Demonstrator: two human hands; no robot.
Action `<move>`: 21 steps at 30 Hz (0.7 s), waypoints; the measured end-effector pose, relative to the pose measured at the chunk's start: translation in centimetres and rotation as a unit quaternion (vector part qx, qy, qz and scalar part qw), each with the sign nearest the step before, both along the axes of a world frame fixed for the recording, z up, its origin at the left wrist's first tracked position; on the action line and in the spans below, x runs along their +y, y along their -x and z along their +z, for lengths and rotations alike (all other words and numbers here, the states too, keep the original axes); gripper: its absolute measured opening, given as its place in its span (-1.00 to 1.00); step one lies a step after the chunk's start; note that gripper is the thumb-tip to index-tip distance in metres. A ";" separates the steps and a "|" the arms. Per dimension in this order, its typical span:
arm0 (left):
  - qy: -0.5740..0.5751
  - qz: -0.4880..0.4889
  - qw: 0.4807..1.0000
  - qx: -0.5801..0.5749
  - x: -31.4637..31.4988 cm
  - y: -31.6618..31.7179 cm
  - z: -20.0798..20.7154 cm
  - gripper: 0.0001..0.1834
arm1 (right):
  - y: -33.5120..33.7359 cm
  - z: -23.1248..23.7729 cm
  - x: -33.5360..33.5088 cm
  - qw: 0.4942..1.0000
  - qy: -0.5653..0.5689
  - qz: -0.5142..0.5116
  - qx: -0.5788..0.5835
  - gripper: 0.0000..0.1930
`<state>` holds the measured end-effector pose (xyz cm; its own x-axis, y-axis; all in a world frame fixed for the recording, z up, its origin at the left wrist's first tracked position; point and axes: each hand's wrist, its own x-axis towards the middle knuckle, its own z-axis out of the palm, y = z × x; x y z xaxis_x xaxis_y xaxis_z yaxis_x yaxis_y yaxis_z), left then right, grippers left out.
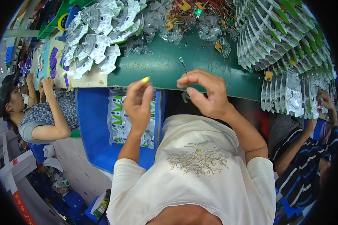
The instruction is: The person assembles toy components by inserting small circuit boards and wires into plastic housing pieces by hand, then placing the assembled units into a blue container.
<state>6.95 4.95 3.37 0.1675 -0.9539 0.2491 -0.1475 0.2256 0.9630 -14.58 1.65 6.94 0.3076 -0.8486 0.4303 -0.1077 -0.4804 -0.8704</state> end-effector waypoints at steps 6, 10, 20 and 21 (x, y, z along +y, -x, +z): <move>-0.135 -0.218 0.948 0.189 -2.5 4.1 1.3 -0.63 | 1.2 -0.5 2.1 0.935 -0.313 -0.015 -0.166 -0.75; -0.143 -0.205 0.945 0.211 -3.0 4.7 0.7 -0.74 | 2.1 -0.9 2.6 0.936 -0.328 -0.002 -0.128 -0.73; -0.085 -0.146 0.974 0.154 -2.6 5.5 1.6 -0.85 | 0.8 -0.8 2.1 0.946 -0.297 -0.107 -0.078 -0.86; -0.085 -0.147 0.974 0.152 -2.6 5.4 1.6 -0.85 | 0.8 -0.6 2.0 0.946 -0.296 -0.108 -0.080 -0.86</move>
